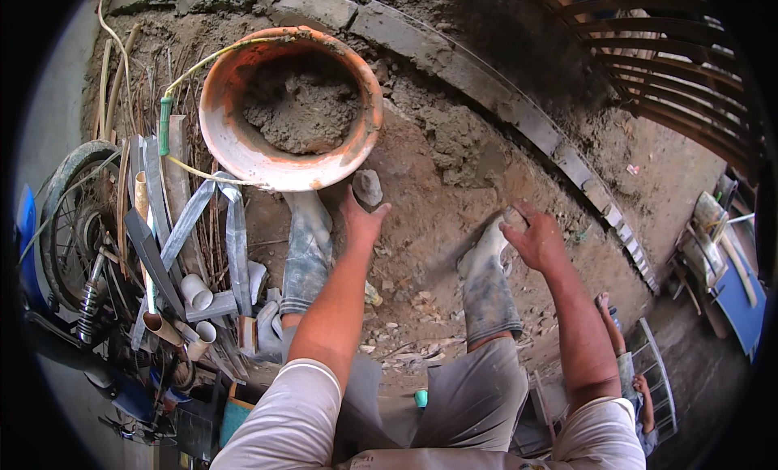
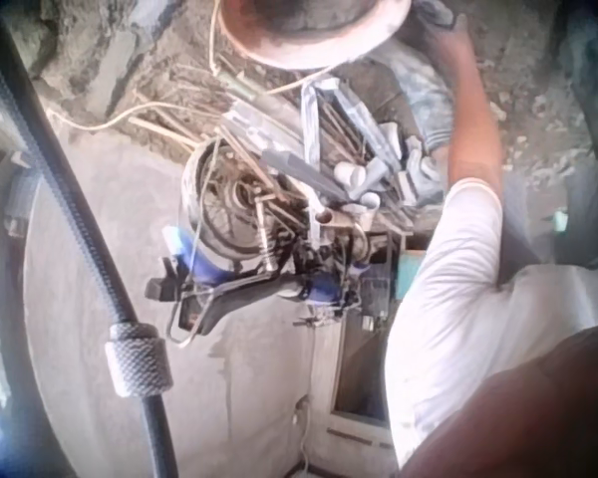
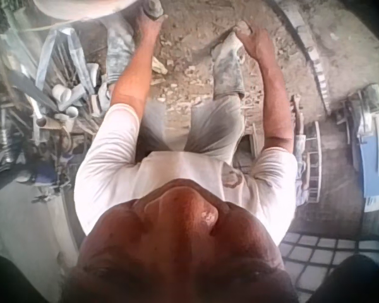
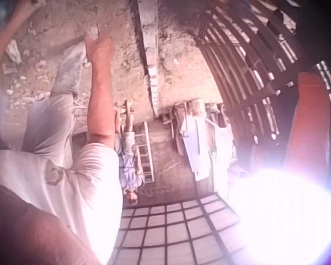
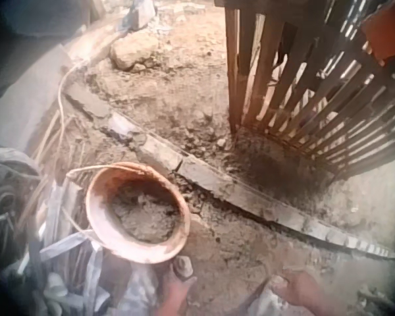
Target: The person scoops wet cement from a bucket and applies it to a wall using a trowel. They then walk to a pile of cement on the ground, scoop more into the bucket, and return to continue applying the cement to the wall.
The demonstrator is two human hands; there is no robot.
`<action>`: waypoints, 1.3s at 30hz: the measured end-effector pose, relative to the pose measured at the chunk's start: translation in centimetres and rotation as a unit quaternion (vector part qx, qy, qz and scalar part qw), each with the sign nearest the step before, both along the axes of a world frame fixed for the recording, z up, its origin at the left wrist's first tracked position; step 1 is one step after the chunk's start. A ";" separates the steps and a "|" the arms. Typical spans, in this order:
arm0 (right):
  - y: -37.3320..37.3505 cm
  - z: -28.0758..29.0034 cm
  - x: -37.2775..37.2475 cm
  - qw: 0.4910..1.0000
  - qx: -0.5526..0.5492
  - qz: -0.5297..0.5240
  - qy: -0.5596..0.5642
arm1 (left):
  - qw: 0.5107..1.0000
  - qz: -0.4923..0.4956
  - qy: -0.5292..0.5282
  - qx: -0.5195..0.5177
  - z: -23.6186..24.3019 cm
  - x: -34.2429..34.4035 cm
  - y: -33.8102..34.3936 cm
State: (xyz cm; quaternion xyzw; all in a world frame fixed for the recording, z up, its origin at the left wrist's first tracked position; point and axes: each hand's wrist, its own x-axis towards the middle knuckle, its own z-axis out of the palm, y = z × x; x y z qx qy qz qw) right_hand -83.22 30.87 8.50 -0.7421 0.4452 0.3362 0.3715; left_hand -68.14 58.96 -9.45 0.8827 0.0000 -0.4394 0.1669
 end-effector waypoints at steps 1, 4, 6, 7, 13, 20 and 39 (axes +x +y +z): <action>-0.2 -1.6 0.1 1.000 -0.018 0.013 -0.002 | 1.000 -0.008 0.000 -0.007 -0.8 0.0 -0.3; -0.8 -6.5 2.1 0.996 -0.067 0.051 0.010 | 0.999 -0.031 0.010 -0.002 -3.7 -0.4 -1.0; -0.9 -9.1 4.7 0.993 -0.103 0.051 0.008 | 0.999 -0.041 0.009 0.008 -5.2 -0.7 -1.6; -0.9 -10.3 5.1 0.991 -0.126 0.040 -0.004 | 0.999 -0.038 0.013 0.017 -5.4 -1.0 -2.2; 2.2 -10.6 1.5 0.979 -0.181 -0.028 -0.085 | 0.993 -0.070 -0.075 0.058 -6.8 -1.1 -0.6; 3.8 -6.2 -8.5 0.985 -0.131 -0.110 0.026 | 0.998 -0.032 -0.003 -0.057 -3.5 -1.1 -2.4; 4.7 -5.4 -3.9 0.992 -0.081 -0.098 -0.001 | 0.986 -0.128 0.013 -0.103 1.9 -0.2 -12.5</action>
